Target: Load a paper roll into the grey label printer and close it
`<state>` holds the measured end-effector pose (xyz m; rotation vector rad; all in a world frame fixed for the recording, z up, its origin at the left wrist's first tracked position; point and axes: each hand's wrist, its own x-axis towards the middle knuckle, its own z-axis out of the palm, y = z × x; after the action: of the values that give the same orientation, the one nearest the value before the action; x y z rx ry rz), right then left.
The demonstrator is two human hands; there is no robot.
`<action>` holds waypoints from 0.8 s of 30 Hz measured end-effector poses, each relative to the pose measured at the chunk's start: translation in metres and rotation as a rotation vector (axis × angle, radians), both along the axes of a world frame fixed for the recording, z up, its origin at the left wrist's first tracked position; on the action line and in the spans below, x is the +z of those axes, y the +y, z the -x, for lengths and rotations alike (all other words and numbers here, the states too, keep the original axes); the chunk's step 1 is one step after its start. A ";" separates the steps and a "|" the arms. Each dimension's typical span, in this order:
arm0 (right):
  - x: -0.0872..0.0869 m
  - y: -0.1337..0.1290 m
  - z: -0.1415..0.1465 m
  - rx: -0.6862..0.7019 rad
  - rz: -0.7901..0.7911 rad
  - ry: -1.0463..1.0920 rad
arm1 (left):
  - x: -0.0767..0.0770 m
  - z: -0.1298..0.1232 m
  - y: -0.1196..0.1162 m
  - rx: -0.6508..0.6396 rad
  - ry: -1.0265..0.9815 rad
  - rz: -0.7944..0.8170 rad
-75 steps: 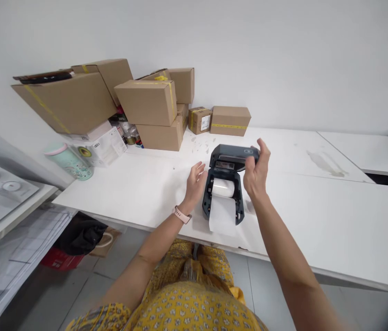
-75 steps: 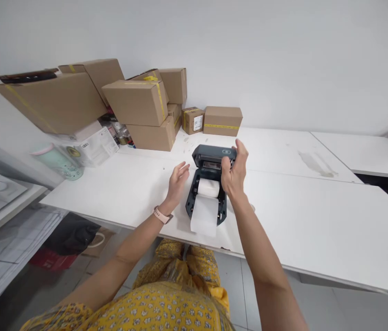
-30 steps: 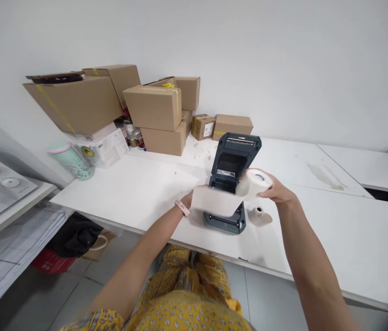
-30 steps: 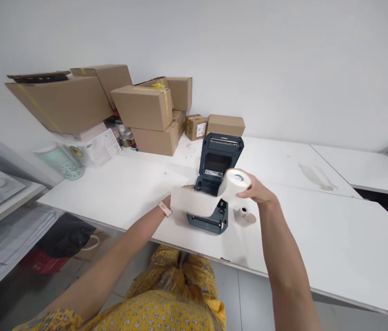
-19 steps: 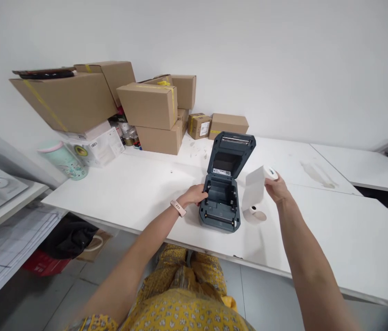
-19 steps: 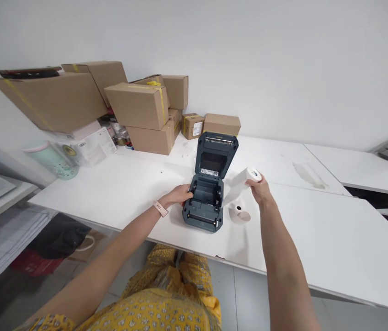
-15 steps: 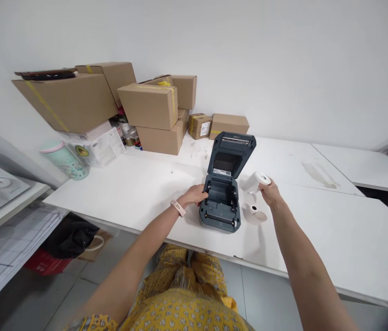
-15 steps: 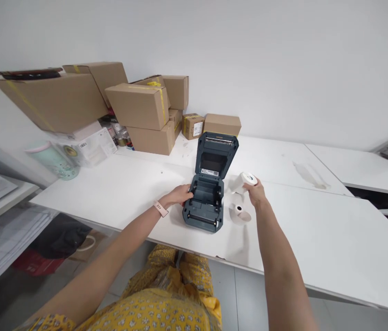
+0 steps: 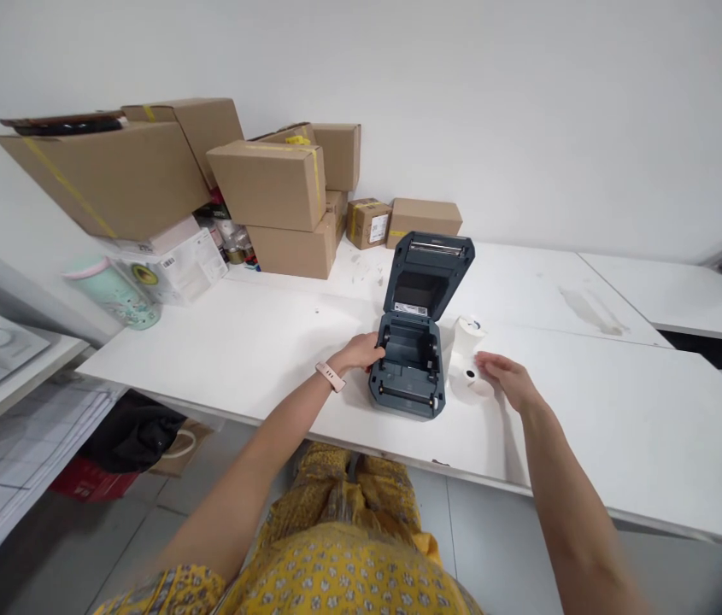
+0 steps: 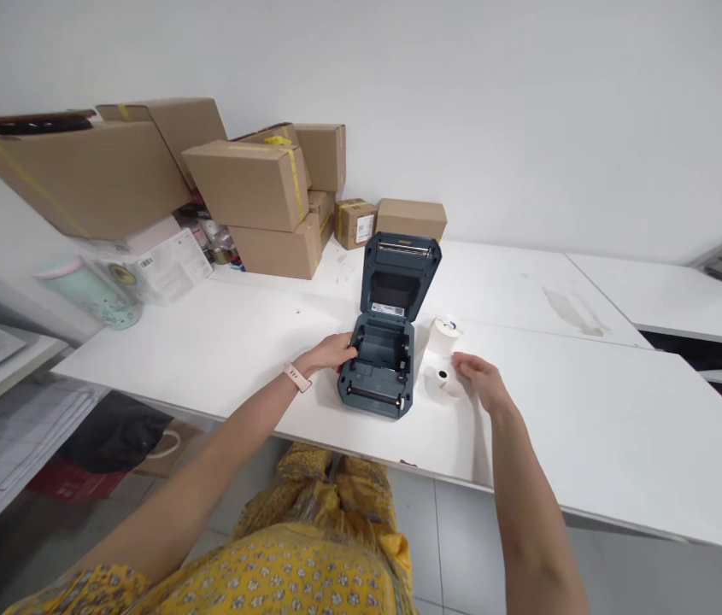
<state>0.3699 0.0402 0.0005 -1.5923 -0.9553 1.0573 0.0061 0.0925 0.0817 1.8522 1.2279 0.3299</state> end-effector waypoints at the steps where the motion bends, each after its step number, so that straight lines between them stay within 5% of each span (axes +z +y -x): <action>1: 0.002 -0.007 0.002 0.115 0.017 0.010 | 0.001 0.000 0.000 -0.001 0.012 -0.003; 4: 0.014 -0.018 0.010 0.467 0.071 0.005 | 0.001 -0.001 0.000 -0.001 0.034 -0.019; 7: 0.027 -0.021 0.020 0.591 0.105 -0.039 | -0.001 -0.001 -0.001 0.020 0.004 -0.004; 17: 0.042 -0.041 0.064 0.580 0.007 -0.118 | -0.002 0.000 -0.002 0.018 0.015 -0.032; 21: 0.036 -0.049 0.053 0.464 -0.005 0.006 | -0.002 0.000 -0.003 0.018 0.049 -0.065; 24: 0.049 -0.052 0.042 0.380 -0.225 0.048 | -0.002 0.000 -0.003 0.016 0.064 -0.081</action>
<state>0.3280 -0.0116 0.0492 -1.2224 -1.3289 1.1900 0.0060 0.0897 0.0797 1.9357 1.2907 0.3355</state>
